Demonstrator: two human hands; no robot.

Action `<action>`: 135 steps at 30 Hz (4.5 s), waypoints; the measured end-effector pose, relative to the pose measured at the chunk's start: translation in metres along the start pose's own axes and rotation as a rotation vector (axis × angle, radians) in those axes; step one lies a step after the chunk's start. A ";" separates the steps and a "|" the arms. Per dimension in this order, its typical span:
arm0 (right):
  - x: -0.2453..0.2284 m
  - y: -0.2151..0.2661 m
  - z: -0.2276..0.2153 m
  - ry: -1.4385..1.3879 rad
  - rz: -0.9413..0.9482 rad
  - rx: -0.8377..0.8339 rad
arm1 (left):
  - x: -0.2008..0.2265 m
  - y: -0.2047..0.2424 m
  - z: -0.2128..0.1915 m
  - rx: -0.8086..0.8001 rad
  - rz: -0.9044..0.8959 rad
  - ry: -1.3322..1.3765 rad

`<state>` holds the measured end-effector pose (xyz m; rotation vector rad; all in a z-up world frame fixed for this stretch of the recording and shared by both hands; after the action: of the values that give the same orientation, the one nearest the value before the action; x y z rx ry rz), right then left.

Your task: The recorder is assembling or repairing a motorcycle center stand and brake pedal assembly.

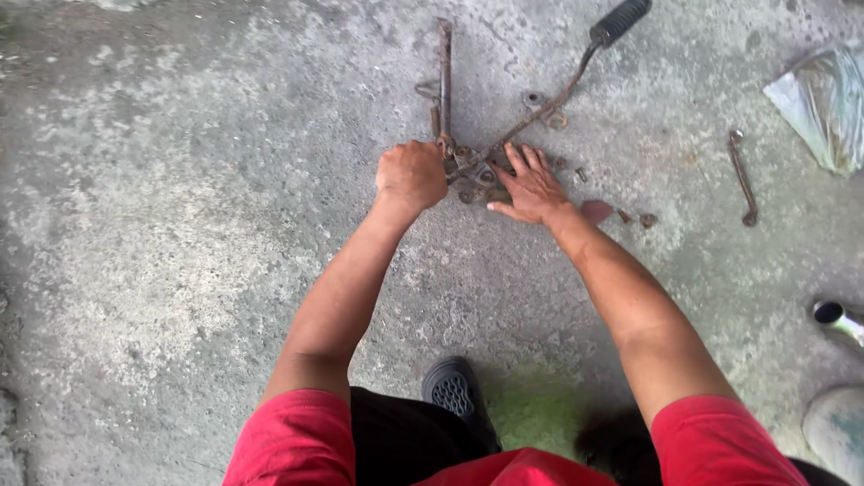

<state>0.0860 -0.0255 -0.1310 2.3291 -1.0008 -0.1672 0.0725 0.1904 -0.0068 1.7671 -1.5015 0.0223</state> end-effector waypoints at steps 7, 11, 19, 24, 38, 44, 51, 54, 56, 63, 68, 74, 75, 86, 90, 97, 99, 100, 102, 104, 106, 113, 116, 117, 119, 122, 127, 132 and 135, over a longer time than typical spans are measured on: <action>0.009 -0.016 -0.017 0.001 -0.104 0.067 | -0.016 -0.014 0.009 0.088 0.021 -0.069; 0.002 0.008 -0.001 -0.097 -0.088 -0.063 | -0.009 0.003 0.024 0.022 0.034 -0.064; 0.019 -0.004 0.022 0.129 -0.317 0.129 | -0.012 0.017 0.017 0.065 -0.061 -0.007; 0.021 -0.009 0.006 -0.071 -0.352 0.254 | -0.009 0.024 0.018 0.072 -0.069 -0.026; 0.050 0.003 -0.051 -0.102 -0.432 0.192 | 0.017 0.039 0.039 0.021 -0.237 -0.116; 0.035 0.016 -0.021 -0.421 -0.337 0.726 | 0.007 0.028 0.038 0.090 -0.290 -0.095; 0.052 0.048 -0.008 -0.337 -0.392 0.908 | -0.001 0.022 0.022 0.061 -0.262 -0.096; 0.054 0.039 0.010 -0.421 -0.325 0.844 | 0.001 0.029 0.034 0.055 -0.253 -0.096; 0.068 0.022 -0.007 -0.657 -0.108 0.796 | 0.004 0.031 0.036 0.092 -0.270 -0.094; -0.006 -0.008 -0.030 -0.772 0.046 0.712 | 0.019 0.036 0.027 0.129 -0.265 -0.104; 0.012 -0.004 -0.037 -0.292 -0.235 0.684 | 0.018 0.043 0.040 0.050 -0.307 -0.096; 0.002 -0.021 -0.028 -0.375 -0.372 0.706 | 0.006 0.029 0.037 0.061 -0.230 -0.163; 0.014 -0.023 -0.035 -0.372 -0.370 0.717 | 0.006 0.024 0.028 0.071 -0.226 -0.168; 0.024 -0.028 -0.024 -0.367 -0.456 0.841 | 0.002 0.015 0.023 0.075 -0.194 -0.209; 0.058 -0.035 -0.017 -0.354 -0.313 0.814 | -0.007 0.012 0.032 0.062 -0.202 -0.222; 0.052 -0.007 -0.029 -0.650 -0.173 0.657 | -0.019 0.010 0.043 0.038 -0.195 -0.208; 0.072 -0.024 -0.014 -0.616 -0.098 0.705 | -0.018 0.006 0.040 0.008 -0.214 -0.188; 0.073 -0.031 -0.012 -0.446 -0.041 0.818 | -0.014 0.007 0.036 0.015 -0.216 -0.175; 0.057 -0.010 -0.034 -0.272 0.023 0.919 | -0.009 0.012 0.038 0.016 -0.214 -0.161; 0.015 0.010 -0.056 -0.582 -0.142 0.254 | -0.006 0.013 0.038 0.018 -0.180 -0.176; 0.029 -0.002 -0.041 -0.583 -0.184 0.448 | -0.004 0.010 0.031 0.045 -0.156 -0.175; 0.066 0.014 -0.072 -0.771 0.308 0.047 | -0.001 0.017 0.038 0.042 -0.257 -0.169; 0.010 -0.010 -0.025 -0.290 -0.239 0.305 | 0.005 0.016 0.043 -0.017 -0.280 -0.251; 0.027 -0.003 -0.049 -0.290 -0.234 0.308 | 0.008 0.015 0.045 -0.016 -0.275 -0.253; 0.072 0.010 -0.064 -0.452 0.163 -0.010 | 0.012 0.024 0.050 0.068 -0.211 -0.309; 0.097 -0.055 -0.011 0.158 0.059 0.442 | 0.025 0.032 0.073 0.188 -0.121 -0.316; 0.014 -0.023 -0.012 -0.132 -0.151 0.232 | 0.030 0.046 0.108 0.183 -0.121 -0.314; 0.050 -0.037 0.007 -0.006 0.095 0.142 | 0.038 0.066 0.112 0.200 -0.086 -0.232; 0.050 -0.021 0.000 -0.239 0.197 0.114 | 0.034 0.058 0.099 0.142 -0.121 -0.158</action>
<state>0.1346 -0.0487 -0.1378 2.3327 -1.3834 -0.3231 -0.0114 0.1075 -0.0260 2.0120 -1.5330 -0.0755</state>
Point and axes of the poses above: each hand's wrist, its own y-axis away from the middle knuckle, its own z-axis out of the palm, x = y × z, the point moved 7 cm from there along -y, towards the middle knuckle, and after that the axes turned 15 degrees about y, right-handed, at the moved point
